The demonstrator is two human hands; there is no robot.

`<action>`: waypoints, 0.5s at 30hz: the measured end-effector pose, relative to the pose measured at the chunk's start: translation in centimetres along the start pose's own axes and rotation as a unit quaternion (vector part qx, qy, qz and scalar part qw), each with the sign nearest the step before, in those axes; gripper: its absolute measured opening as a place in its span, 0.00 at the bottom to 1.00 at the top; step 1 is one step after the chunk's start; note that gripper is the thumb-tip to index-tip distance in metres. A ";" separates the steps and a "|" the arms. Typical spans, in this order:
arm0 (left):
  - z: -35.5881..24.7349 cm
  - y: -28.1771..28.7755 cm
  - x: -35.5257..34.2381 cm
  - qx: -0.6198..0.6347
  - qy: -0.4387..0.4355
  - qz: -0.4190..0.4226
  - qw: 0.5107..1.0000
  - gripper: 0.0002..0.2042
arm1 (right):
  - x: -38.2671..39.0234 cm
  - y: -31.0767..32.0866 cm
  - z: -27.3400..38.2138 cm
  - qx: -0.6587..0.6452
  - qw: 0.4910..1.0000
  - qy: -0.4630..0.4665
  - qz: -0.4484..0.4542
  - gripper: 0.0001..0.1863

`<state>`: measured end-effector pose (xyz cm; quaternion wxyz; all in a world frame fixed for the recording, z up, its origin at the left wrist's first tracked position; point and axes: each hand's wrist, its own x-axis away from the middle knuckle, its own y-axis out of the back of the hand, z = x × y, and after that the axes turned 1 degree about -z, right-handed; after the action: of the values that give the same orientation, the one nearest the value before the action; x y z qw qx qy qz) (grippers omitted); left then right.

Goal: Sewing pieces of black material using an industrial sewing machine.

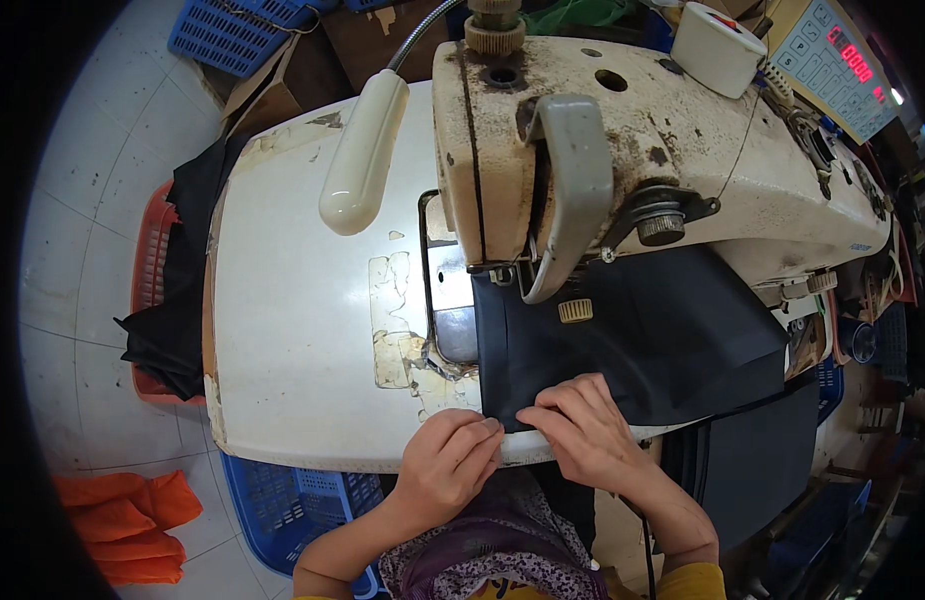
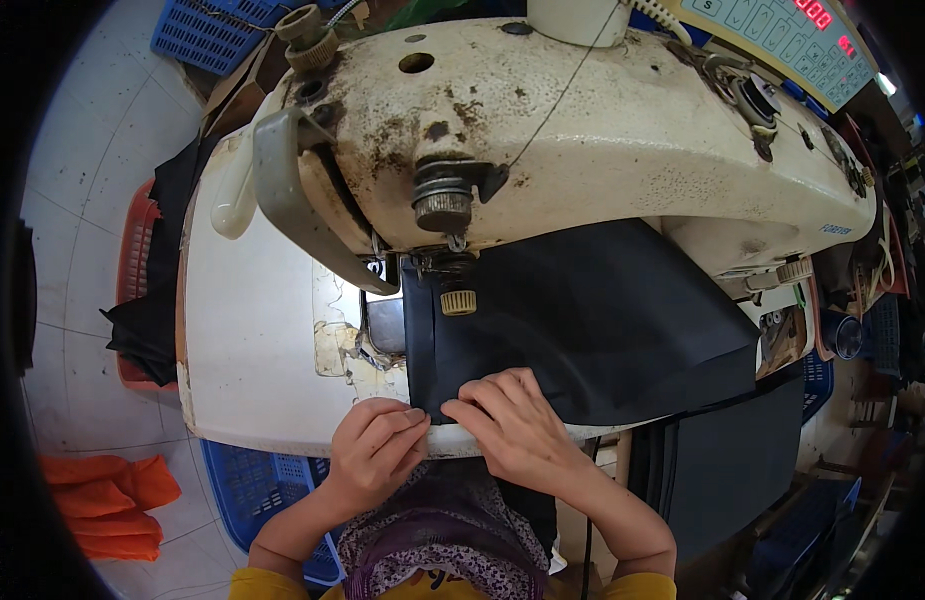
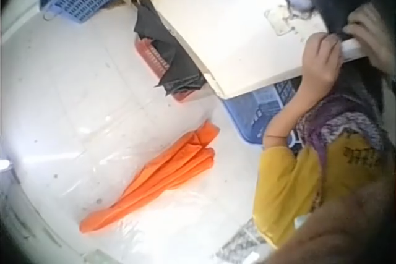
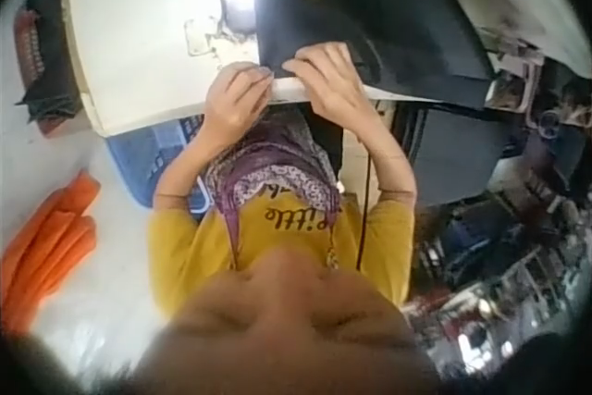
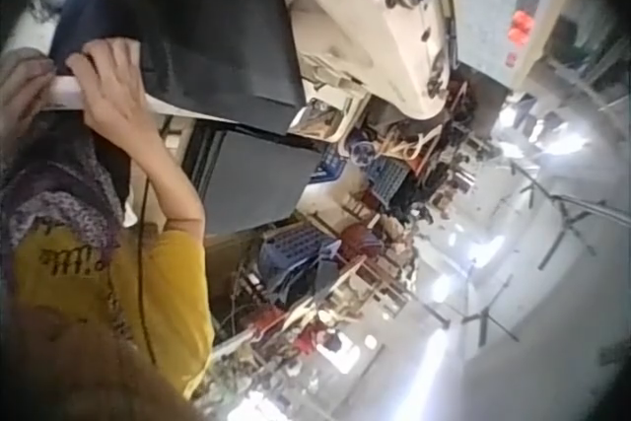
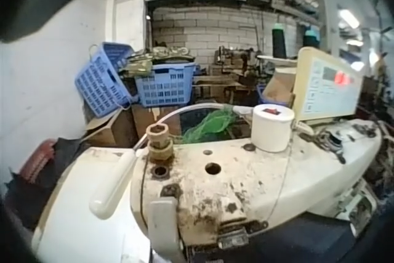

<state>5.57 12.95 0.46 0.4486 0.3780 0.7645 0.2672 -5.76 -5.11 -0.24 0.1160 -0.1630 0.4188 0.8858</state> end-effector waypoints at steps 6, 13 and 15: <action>-0.1 0.0 0.1 -0.005 -0.003 0.014 1.000 0.19 | 0.1 0.4 0.0 0.021 0.999 0.016 0.030 0.23; -0.3 0.7 -0.3 -0.013 -0.004 0.047 0.999 0.20 | 0.3 0.3 -0.3 0.041 0.998 0.033 0.030 0.24; 0.2 2.0 -0.6 0.048 0.020 0.098 0.994 0.22 | 0.4 0.5 -0.1 0.034 0.998 0.035 0.040 0.24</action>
<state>6.65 13.57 2.13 0.3862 0.4674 0.7442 0.2801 -6.28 -5.44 -0.07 0.0708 -0.1727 0.4583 0.8690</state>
